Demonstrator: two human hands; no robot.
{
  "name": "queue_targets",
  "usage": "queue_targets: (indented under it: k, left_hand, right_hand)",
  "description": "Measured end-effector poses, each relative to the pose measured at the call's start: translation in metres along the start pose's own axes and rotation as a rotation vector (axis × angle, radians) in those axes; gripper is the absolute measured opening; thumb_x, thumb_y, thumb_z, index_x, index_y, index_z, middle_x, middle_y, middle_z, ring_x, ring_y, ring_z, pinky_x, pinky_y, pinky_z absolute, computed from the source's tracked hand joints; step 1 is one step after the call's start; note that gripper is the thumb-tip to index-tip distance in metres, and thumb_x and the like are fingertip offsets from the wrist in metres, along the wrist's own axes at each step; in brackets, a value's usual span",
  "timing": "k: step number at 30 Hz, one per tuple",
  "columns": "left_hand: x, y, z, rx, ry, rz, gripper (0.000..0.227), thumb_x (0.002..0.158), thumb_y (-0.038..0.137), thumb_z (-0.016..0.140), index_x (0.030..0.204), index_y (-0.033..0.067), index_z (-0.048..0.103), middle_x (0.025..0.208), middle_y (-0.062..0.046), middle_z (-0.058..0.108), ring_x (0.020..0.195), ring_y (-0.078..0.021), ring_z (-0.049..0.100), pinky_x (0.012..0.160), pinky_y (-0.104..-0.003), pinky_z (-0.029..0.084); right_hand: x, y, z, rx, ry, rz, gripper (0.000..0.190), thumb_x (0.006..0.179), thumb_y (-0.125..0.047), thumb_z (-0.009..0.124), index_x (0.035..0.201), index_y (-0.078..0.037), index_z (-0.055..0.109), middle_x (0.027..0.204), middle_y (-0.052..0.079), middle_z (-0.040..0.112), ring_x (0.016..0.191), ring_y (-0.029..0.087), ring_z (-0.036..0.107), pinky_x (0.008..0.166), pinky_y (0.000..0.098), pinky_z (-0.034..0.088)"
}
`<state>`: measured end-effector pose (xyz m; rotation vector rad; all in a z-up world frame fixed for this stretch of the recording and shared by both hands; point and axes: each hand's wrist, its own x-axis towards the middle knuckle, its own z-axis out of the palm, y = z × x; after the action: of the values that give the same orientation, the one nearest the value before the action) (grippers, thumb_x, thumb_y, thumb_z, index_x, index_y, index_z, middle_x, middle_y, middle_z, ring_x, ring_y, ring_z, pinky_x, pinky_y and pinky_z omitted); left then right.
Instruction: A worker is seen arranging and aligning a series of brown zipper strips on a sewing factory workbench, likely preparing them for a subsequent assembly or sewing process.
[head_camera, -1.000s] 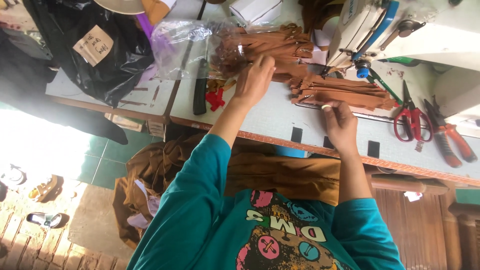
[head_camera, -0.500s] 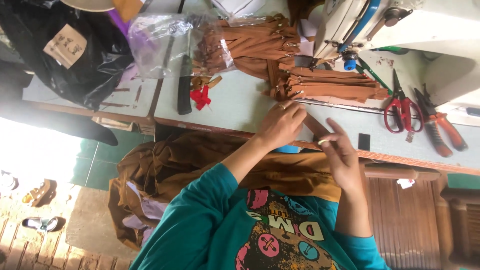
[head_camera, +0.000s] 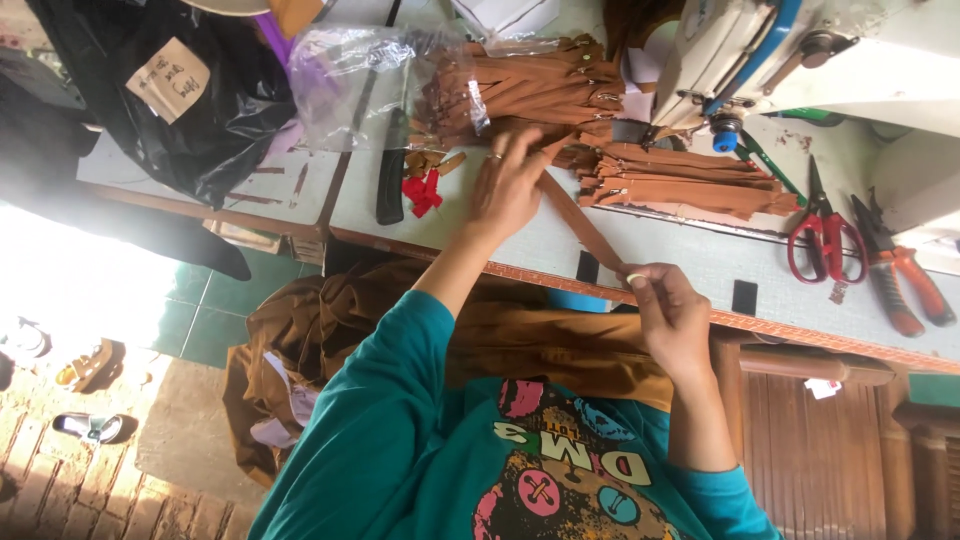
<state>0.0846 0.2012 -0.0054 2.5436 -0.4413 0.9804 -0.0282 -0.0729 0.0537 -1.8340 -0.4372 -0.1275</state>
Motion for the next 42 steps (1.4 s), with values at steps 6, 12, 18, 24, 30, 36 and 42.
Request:
queue_targets:
  k: [6, 12, 18, 24, 30, 36, 42]
  left_hand:
    - [-0.008, -0.03, -0.007, -0.445, -0.374, -0.226, 0.047, 0.08, 0.009, 0.065, 0.126, 0.0168, 0.068, 0.129, -0.006, 0.065, 0.125, -0.0339, 0.06, 0.102, -0.047, 0.049]
    - [0.005, -0.014, -0.014, -0.539, -0.229, -0.427, 0.025, 0.094, 0.024, 0.061, 0.111, 0.0166, 0.078, 0.101, -0.007, 0.077, 0.107, -0.0319, 0.068, 0.095, -0.044, 0.053]
    - [-0.007, -0.028, 0.024, -0.415, -0.1, -0.452, 0.018, 0.091, 0.02, 0.065, 0.101, 0.0263, 0.078, 0.083, 0.004, 0.077, 0.093, -0.0232, 0.072, 0.086, -0.039, 0.056]
    - [-0.005, -0.042, 0.041, -0.406, 0.199, -0.345, 0.023, 0.092, 0.001, 0.057, 0.095, 0.0179, 0.073, 0.084, -0.002, 0.07, 0.086, -0.0282, 0.07, 0.08, -0.04, 0.057]
    - [-0.009, -0.004, -0.001, 0.021, 0.322, -0.007, 0.015, 0.091, 0.009, 0.065, 0.101, 0.0163, 0.074, 0.126, -0.006, 0.062, 0.117, -0.0364, 0.057, 0.086, -0.047, 0.047]
    - [-0.082, 0.073, -0.006, -0.062, -0.022, 0.092, 0.044, 0.102, 0.041, 0.058, 0.133, 0.0105, 0.064, 0.129, -0.015, 0.066, 0.126, -0.0331, 0.061, 0.104, -0.05, 0.048]
    - [-0.09, 0.102, -0.022, 0.092, -0.168, 0.01, 0.056, 0.102, 0.055, 0.049, 0.14, 0.0149, 0.057, 0.138, -0.004, 0.064, 0.124, -0.024, 0.06, 0.121, -0.052, 0.035]
  right_hand:
    - [0.003, 0.008, -0.017, -0.153, -0.001, -0.061, 0.009, 0.104, 0.005, 0.057, 0.106, 0.007, 0.067, 0.096, 0.027, 0.074, 0.096, 0.041, 0.074, 0.079, 0.0515, 0.059]
    - [0.006, 0.043, -0.008, -0.295, -0.023, -0.128, 0.008, 0.101, 0.005, 0.063, 0.103, 0.004, 0.07, 0.084, 0.023, 0.074, 0.081, 0.042, 0.074, 0.067, 0.0442, 0.057]
    - [0.0, 0.038, 0.0, -0.357, -0.091, -0.131, 0.005, 0.099, -0.002, 0.068, 0.098, -0.002, 0.072, 0.078, 0.014, 0.076, 0.075, 0.036, 0.076, 0.064, 0.04, 0.057]
    - [-0.004, 0.022, -0.013, -0.304, -0.071, -0.065, 0.005, 0.098, -0.001, 0.068, 0.1, -0.002, 0.072, 0.079, 0.019, 0.075, 0.077, 0.041, 0.074, 0.067, 0.0453, 0.057]
    - [0.008, 0.062, -0.044, -0.383, -0.004, -0.148, 0.006, 0.101, 0.0, 0.07, 0.104, -0.004, 0.074, 0.085, 0.018, 0.074, 0.087, 0.043, 0.073, 0.073, 0.0442, 0.056]
    - [0.004, 0.069, -0.057, -0.369, 0.019, -0.139, 0.006, 0.104, 0.005, 0.067, 0.108, 0.004, 0.072, 0.093, 0.024, 0.072, 0.093, 0.048, 0.07, 0.074, 0.0479, 0.056]
    - [-0.01, 0.076, -0.079, -0.383, 0.027, 0.044, 0.012, 0.113, -0.007, 0.059, 0.118, 0.0, 0.067, 0.108, 0.012, 0.071, 0.097, 0.021, 0.066, 0.086, 0.0318, 0.049]
